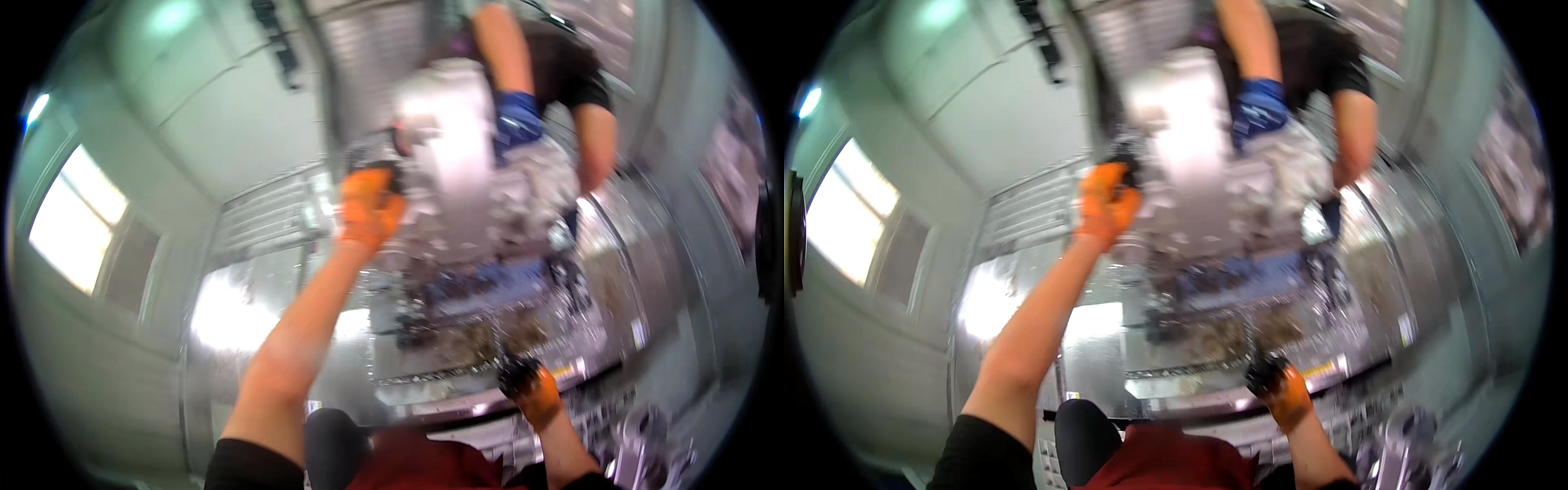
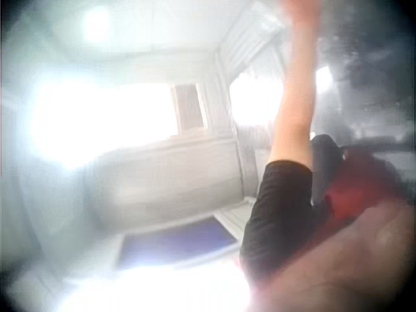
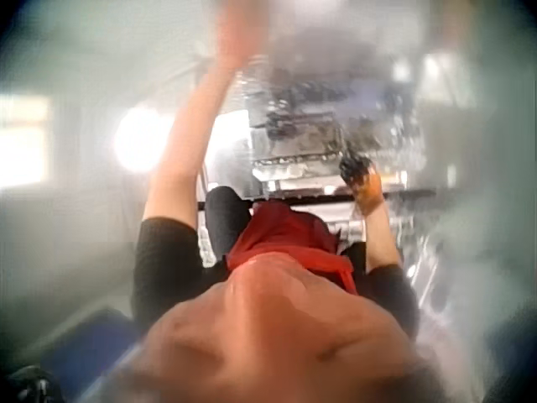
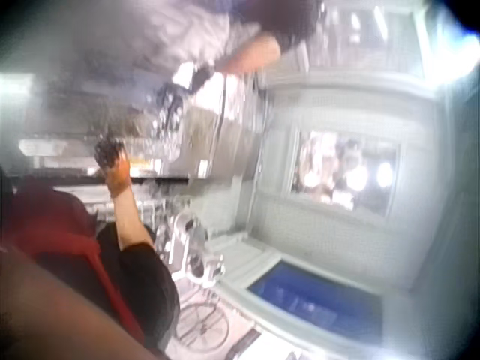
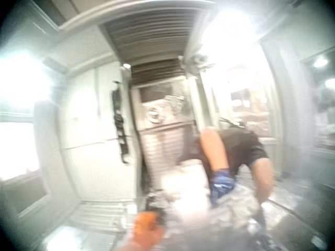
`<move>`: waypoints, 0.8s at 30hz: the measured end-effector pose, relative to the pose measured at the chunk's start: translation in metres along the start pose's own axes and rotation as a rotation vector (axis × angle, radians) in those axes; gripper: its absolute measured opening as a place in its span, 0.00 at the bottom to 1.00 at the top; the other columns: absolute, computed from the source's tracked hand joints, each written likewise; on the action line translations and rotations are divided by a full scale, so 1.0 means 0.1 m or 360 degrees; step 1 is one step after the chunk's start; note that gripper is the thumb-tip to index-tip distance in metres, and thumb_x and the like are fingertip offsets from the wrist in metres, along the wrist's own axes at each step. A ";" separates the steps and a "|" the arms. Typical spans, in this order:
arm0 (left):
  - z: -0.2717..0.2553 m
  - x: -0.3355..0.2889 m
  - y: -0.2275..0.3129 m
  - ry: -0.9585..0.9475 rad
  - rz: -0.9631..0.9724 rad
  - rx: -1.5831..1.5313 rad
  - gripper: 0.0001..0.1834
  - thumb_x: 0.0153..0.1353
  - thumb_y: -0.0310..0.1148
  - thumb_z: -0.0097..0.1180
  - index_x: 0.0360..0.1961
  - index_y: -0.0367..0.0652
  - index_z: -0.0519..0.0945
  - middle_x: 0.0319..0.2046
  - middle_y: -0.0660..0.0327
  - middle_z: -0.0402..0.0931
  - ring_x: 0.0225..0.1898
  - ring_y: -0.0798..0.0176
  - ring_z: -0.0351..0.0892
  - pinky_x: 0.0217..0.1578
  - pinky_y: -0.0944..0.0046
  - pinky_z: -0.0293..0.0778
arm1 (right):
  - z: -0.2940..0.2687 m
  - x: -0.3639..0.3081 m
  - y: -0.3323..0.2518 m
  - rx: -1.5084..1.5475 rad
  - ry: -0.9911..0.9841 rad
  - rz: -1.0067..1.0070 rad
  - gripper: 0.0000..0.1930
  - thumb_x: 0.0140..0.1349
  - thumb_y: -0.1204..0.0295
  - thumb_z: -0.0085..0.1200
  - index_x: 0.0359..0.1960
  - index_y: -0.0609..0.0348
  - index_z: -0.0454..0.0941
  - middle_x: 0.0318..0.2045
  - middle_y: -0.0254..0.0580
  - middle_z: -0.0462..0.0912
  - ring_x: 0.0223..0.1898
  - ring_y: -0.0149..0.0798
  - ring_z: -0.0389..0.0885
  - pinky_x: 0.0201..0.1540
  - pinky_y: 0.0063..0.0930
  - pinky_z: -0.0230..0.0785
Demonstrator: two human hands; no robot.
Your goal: The person works with another person to position and secure a large metal component inside a machine enclosure, using their hands to lift, slide, and align the part onto a metal track.
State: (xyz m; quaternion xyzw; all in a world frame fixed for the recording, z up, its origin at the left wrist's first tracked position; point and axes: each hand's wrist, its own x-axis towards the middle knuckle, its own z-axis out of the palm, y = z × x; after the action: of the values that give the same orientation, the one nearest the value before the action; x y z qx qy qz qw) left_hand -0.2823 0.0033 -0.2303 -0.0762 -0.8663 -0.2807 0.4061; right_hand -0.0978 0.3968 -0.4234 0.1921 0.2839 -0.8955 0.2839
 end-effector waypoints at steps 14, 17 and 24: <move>-0.23 0.09 0.35 0.0031 0.0048 0.0162 0.09 0.50 0.30 0.59 0.34 0.40 0.80 0.30 0.54 0.76 0.39 0.46 0.74 0.45 0.51 0.69 | 0.11 0.03 0.00 0.0123 -0.0029 0.0188 0.15 0.70 0.59 0.42 0.41 0.54 0.79 0.39 0.40 0.83 0.38 0.44 0.80 0.41 0.39 0.76; -0.22 0.08 0.27 0.0066 0.0143 0.0191 0.10 0.50 0.30 0.58 0.36 0.41 0.80 0.32 0.53 0.77 0.41 0.46 0.75 0.48 0.50 0.69 | 0.15 0.06 0.01 0.0183 -0.0155 0.0241 0.16 0.71 0.58 0.41 0.40 0.53 0.79 0.37 0.39 0.82 0.36 0.43 0.79 0.40 0.39 0.76; 0.01 0.04 0.04 0.0083 0.0139 -0.0112 0.18 0.49 0.32 0.61 0.43 0.39 0.81 0.37 0.50 0.78 0.41 0.43 0.76 0.46 0.50 0.71 | 0.21 -0.02 -0.02 0.0087 -0.0064 0.0065 0.15 0.72 0.60 0.41 0.46 0.55 0.78 0.37 0.39 0.84 0.40 0.41 0.82 0.44 0.36 0.78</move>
State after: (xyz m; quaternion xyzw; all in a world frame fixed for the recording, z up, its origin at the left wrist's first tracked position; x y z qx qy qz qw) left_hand -0.2843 0.0063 -0.2260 -0.1208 -0.8410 -0.2949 0.4373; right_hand -0.1015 0.3860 -0.4051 0.1875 0.2497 -0.9006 0.3023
